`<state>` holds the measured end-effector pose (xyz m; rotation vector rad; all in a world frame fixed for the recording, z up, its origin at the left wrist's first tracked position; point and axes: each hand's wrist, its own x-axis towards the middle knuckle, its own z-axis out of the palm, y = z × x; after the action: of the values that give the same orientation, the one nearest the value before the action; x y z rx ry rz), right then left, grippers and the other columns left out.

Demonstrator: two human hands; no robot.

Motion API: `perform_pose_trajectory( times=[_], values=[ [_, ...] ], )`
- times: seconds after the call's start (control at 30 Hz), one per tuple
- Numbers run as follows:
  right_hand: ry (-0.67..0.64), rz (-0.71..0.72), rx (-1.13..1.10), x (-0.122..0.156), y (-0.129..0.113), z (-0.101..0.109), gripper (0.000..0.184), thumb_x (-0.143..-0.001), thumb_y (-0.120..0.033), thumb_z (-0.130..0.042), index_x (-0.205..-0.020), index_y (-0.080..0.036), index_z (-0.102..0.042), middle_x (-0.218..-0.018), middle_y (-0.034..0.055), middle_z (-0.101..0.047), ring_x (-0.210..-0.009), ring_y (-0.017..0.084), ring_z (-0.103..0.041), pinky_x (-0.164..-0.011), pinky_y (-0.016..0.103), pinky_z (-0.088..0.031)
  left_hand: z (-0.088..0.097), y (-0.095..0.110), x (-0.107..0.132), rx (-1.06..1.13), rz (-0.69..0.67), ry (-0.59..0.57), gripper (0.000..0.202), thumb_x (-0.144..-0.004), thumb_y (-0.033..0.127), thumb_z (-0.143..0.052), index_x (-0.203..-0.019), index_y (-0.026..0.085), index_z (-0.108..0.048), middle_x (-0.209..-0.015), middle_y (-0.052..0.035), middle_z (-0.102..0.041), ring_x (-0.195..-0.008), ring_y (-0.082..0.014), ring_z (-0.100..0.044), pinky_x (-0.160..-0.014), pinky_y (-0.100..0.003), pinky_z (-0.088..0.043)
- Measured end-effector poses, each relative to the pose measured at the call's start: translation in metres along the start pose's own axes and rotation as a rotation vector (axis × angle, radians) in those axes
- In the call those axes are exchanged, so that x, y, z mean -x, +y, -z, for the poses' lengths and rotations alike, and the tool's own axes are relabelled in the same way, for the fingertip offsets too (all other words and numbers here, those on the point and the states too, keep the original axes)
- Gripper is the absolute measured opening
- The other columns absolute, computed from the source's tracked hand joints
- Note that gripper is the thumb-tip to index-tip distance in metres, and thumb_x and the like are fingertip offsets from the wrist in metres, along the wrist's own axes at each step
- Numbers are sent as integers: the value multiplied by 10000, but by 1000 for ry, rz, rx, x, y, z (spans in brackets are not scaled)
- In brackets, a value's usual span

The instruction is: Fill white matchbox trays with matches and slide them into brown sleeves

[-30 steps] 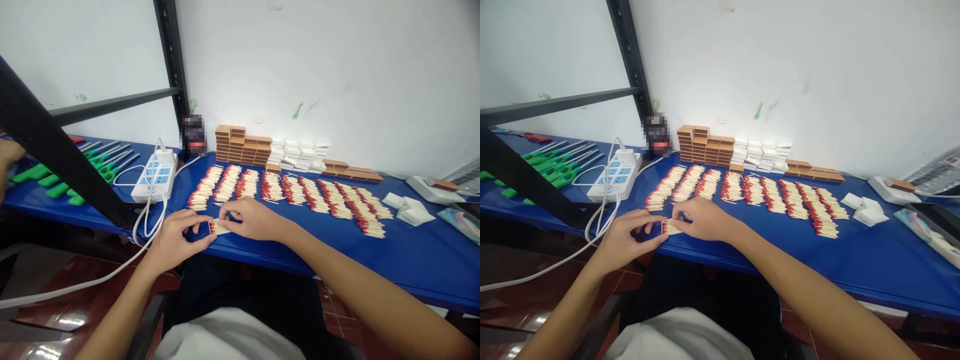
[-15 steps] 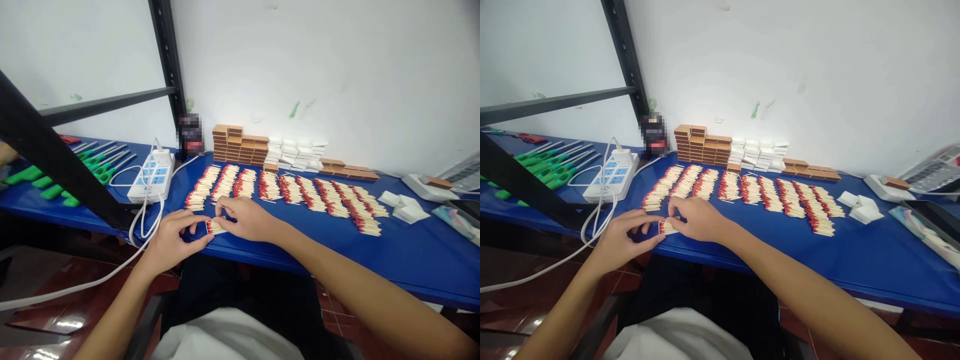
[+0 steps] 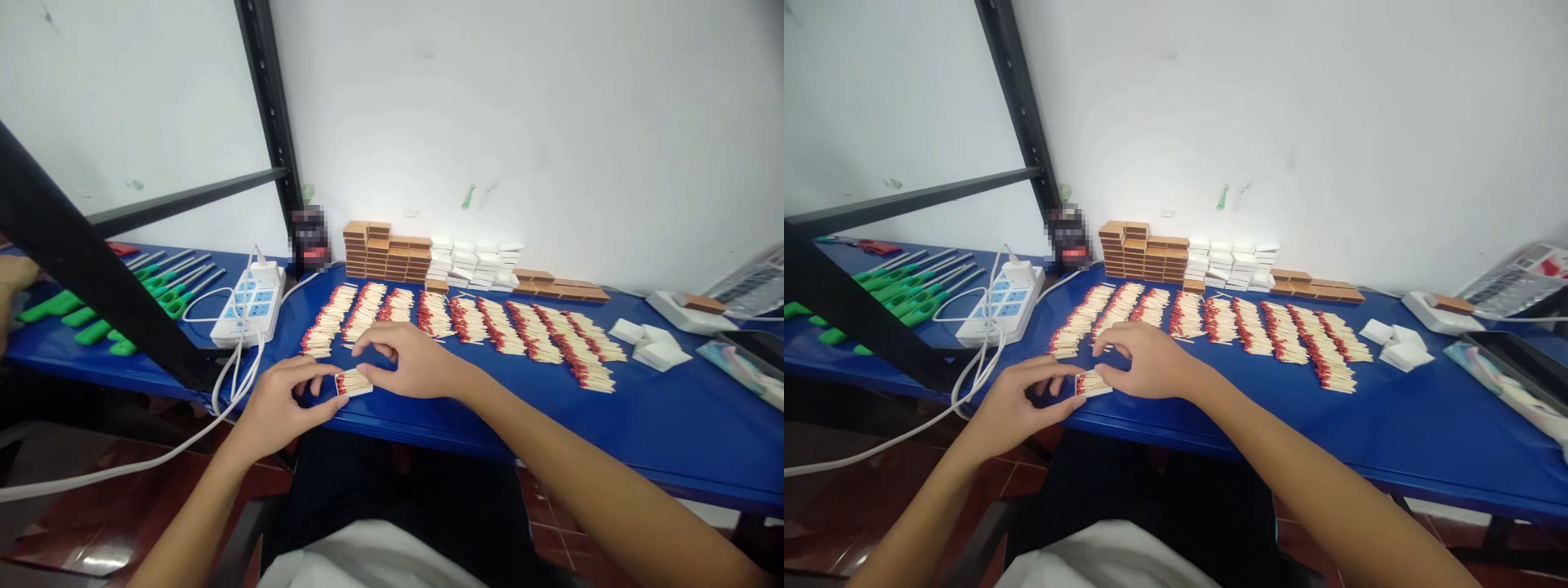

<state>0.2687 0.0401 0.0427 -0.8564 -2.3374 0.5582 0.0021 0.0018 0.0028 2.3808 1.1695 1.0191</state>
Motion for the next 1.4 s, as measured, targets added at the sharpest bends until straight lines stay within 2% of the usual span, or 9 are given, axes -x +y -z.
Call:
perform_pose_trajectory(
  times=[0.13, 0.3, 0.57, 0.67, 0.83, 1.0, 1.1, 1.27, 1.4],
  values=[
    [-137, -32, -34, 6, 7, 23, 403, -861, -440, -864, -1177, -221, -743, -1077, 66, -700, -980, 222, -636, -845, 331, -507, 3, 6, -11, 107, 31, 10, 237, -912, 359, -825, -1105, 222, -823, -738, 28, -581, -631, -116, -492, -579, -235, -427],
    [-142, -81, -72, 14, 15, 43, 379, -886, -465, -837, -1141, -198, -752, -978, 43, -735, -859, 188, -656, -749, 303, -511, -5, 21, -46, 124, 6, -24, 256, -910, 401, -824, -1089, 219, -831, -725, 25, -582, -648, -127, -507, -609, -249, -429],
    [13, -299, -46, 25, 50, 102, 399, -830, -524, -836, -1020, -183, -753, -828, 29, -721, -750, 183, -651, -673, 303, -490, -25, 41, -158, -43, -50, -174, 428, -907, 508, -796, -1209, 205, -826, -889, -36, -733, -728, -175, -618, -645, -271, -449],
    [111, -400, 75, 36, 73, 127, 427, -813, -551, -825, -1007, -180, -745, -852, 59, -746, -763, 207, -668, -675, 325, -493, -42, 41, -207, -186, -67, -251, 354, -1044, 465, -625, -1118, 202, -850, -991, -82, -796, -875, -222, -697, -784, -295, -499],
    [199, -545, 277, 56, 104, 150, 372, -794, -499, -821, -943, -177, -710, -855, 83, -764, -737, 218, -669, -634, 336, -467, -94, 41, -263, -385, 94, -219, 292, -960, 422, -744, -893, 149, -826, -931, -160, -793, -1004, -326, -733, -878, -355, -519],
    [224, -597, 350, 59, 107, 158, 274, -789, -396, -823, -902, -186, -689, -862, 80, -772, -759, 225, -685, -641, 341, -466, -133, 50, -287, -485, 226, -190, 587, -855, 630, -810, -1102, 97, -793, -1198, -260, -769, -1239, -431, -686, -1007, -415, -526],
    [242, -606, 369, 59, 105, 161, 254, -793, -382, -820, -880, -191, -679, -869, 85, -774, -767, 229, -690, -641, 349, -468, -144, 53, -295, -477, 287, -211, 580, -828, 588, -854, -1100, 80, -792, -1226, -263, -758, -1258, -444, -683, -1028, -432, -536],
    [247, -622, 379, 61, 110, 164, 283, -795, -403, -830, -897, -187, -677, -909, 95, -782, -806, 239, -692, -660, 357, -467, -144, 52, -299, -379, 364, -230, 406, -1028, 399, -726, -1341, 146, -674, -1364, -142, -681, -1200, -290, -695, -1013, -497, -606],
    [259, -602, 376, 61, 115, 162, 300, -812, -424, -820, -925, -181, -686, -915, 91, -774, -814, 230, -685, -667, 342, -457, -130, 49, -294, -199, 419, -219, 394, -1046, 389, -703, -1371, 169, -656, -1379, -120, -670, -1181, -281, -697, -987, -485, -624]
  ],
)
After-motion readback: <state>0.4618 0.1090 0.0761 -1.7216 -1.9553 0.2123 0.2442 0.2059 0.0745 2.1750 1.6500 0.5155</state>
